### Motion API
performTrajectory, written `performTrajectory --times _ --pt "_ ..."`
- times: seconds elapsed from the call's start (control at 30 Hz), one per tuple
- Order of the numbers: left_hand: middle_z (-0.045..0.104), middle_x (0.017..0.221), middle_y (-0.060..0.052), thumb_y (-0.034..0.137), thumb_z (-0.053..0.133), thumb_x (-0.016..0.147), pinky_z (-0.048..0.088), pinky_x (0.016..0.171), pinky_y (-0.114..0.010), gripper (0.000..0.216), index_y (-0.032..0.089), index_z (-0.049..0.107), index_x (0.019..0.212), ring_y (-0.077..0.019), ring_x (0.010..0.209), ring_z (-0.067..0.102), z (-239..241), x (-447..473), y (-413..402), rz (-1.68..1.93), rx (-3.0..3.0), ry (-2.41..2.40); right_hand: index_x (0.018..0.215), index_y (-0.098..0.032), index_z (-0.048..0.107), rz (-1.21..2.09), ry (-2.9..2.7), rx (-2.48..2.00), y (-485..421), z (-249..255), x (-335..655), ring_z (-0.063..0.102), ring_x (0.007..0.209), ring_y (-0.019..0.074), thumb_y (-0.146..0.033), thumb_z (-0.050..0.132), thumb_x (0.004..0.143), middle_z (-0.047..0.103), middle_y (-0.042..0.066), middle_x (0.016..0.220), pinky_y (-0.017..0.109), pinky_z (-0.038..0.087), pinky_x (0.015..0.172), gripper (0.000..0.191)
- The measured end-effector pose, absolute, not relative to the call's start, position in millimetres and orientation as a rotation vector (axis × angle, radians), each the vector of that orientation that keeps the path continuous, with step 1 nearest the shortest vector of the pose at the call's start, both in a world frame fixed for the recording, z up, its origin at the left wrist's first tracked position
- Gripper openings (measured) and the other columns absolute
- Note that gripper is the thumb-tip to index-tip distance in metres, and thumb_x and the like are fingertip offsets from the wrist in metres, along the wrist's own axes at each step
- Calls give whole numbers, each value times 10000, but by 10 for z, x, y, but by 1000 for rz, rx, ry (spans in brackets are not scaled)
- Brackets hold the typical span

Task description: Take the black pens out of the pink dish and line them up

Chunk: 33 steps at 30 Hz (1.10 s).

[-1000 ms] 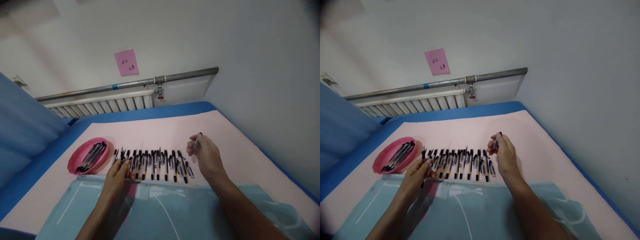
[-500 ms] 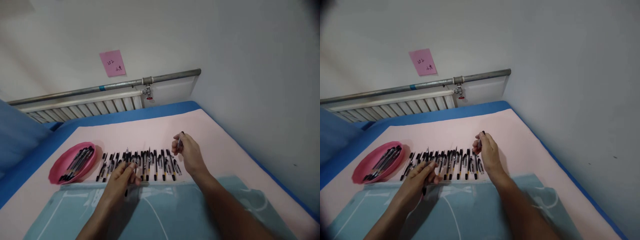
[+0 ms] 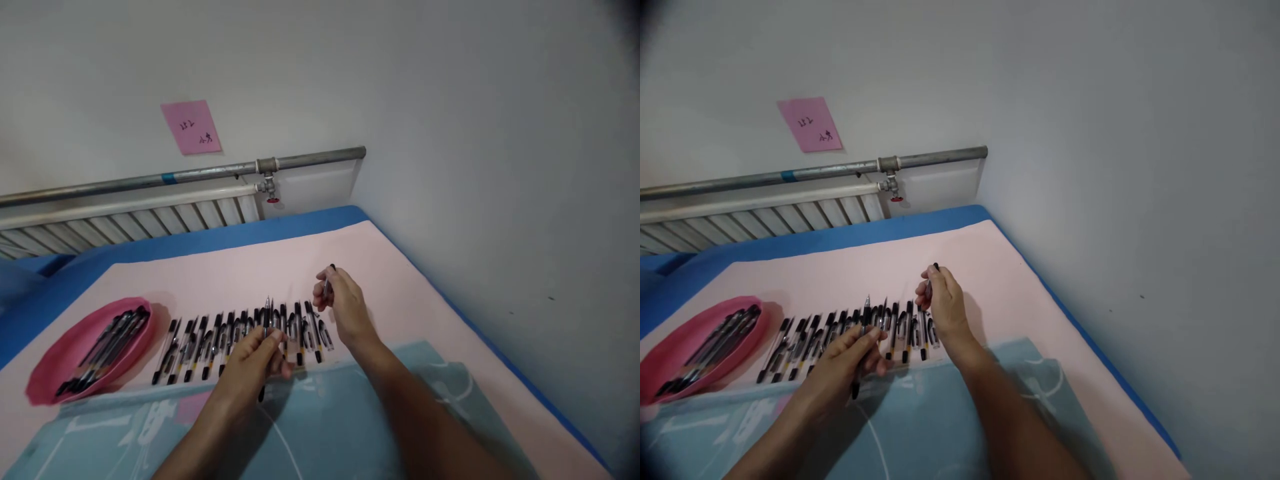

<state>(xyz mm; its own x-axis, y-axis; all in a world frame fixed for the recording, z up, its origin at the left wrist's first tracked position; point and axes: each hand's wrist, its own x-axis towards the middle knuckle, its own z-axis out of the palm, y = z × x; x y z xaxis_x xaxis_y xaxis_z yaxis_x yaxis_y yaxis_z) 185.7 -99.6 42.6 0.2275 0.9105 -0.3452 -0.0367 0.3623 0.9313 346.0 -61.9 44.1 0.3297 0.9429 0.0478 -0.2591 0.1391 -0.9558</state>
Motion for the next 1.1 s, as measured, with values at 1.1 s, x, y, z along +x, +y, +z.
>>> performTrajectory --times 1.1 --pt "432 521 82 420 588 734 216 307 -129 270 180 533 845 -20 339 294 222 2142 -577 891 853 940 696 -178 550 1294 -872 -1166 -475 320 3491 335 367 37 -343 582 717 470 -66 542 178 251 341 169"
